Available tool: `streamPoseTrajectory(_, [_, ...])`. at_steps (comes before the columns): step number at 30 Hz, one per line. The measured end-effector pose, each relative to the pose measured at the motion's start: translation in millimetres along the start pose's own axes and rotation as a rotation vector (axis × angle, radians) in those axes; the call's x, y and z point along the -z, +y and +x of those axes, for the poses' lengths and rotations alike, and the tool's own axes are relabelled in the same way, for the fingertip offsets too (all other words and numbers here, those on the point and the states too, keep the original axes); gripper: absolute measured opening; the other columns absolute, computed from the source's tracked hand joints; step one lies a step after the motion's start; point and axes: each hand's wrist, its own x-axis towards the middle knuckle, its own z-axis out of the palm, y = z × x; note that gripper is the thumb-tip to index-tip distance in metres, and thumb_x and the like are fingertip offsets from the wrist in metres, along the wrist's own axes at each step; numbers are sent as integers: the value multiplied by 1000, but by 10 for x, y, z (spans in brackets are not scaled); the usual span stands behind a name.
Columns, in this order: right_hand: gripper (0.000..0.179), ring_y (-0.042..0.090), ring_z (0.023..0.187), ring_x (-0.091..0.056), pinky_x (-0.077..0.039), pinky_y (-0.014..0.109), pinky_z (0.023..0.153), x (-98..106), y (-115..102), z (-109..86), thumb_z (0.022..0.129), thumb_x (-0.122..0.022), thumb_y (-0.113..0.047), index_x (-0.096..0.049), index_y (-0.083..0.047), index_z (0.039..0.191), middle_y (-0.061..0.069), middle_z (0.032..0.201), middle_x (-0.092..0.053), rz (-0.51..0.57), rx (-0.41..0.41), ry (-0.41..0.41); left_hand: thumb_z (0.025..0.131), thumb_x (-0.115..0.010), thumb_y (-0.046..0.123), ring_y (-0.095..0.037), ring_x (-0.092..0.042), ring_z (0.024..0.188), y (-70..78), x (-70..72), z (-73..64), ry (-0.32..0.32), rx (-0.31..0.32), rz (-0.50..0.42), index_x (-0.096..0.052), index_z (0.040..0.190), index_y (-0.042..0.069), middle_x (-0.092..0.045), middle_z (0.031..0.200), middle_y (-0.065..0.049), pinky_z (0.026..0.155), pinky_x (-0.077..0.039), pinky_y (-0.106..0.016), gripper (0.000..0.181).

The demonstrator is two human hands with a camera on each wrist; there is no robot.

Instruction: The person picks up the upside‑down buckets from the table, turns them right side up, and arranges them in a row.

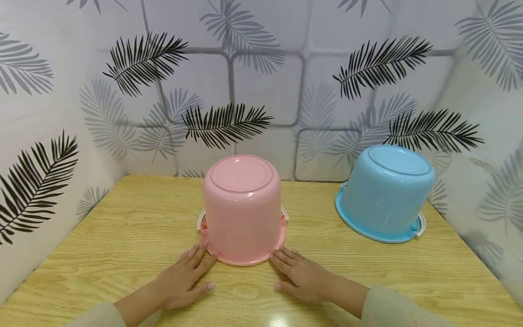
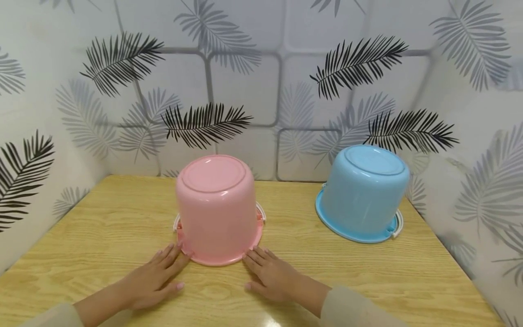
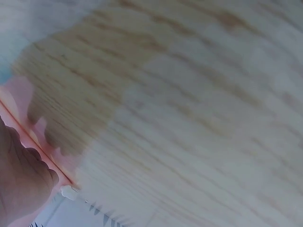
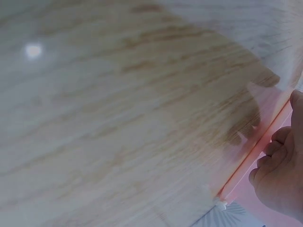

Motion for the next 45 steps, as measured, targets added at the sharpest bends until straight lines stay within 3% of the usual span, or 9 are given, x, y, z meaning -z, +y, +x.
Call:
streamPoseTrajectory(17, [65,33,140,-24,-26,50,112,31,14,-121,97,-40,-43,-29,-1,144,17,151,-26,35,-6,-11,96,-39,48,-45,-15,139,32,20,65,-12,-39,28,-21,148,12,-14,152,-25,111,-20,-57,66])
streamPoseTrajectory(23, [64,41,137,-27,-29,54,108,119,180,-88,94,-53,-34,-32,3,142,23,148,-30,94,-73,76,92,-43,55,-46,-10,140,-26,66,114,-37,-9,-44,-16,148,2,-10,152,-26,111,-16,-60,82])
streamPoseTrajectory(28, [66,46,129,-37,-37,54,102,180,427,-27,87,-64,-21,-35,11,137,31,140,-37,157,-172,209,84,-57,56,-48,-11,138,-139,115,205,44,26,-60,-12,146,-7,-9,151,-30,109,-21,-60,99])
streamPoseTrajectory(31, [70,45,124,-44,-41,51,99,203,558,33,83,-69,-19,-36,14,135,33,137,-41,165,-211,254,78,-66,54,-52,-12,137,-220,146,282,71,64,-125,-12,146,-6,-8,150,-34,106,-24,-63,105])
streamPoseTrajectory(38, [84,44,126,-42,-37,50,104,197,742,214,75,-78,-25,-35,14,135,33,137,-40,204,-252,241,65,-80,47,-52,-8,137,-341,196,498,103,126,-271,-9,145,-8,-7,149,-36,108,-19,-64,121])
streamPoseTrajectory(45, [94,40,131,-39,-32,49,108,152,808,347,69,-82,-31,-33,4,141,25,141,-40,333,-299,219,62,-83,44,-48,-11,138,-429,133,639,117,98,-338,-6,143,-14,-9,148,-36,110,-20,-58,126])
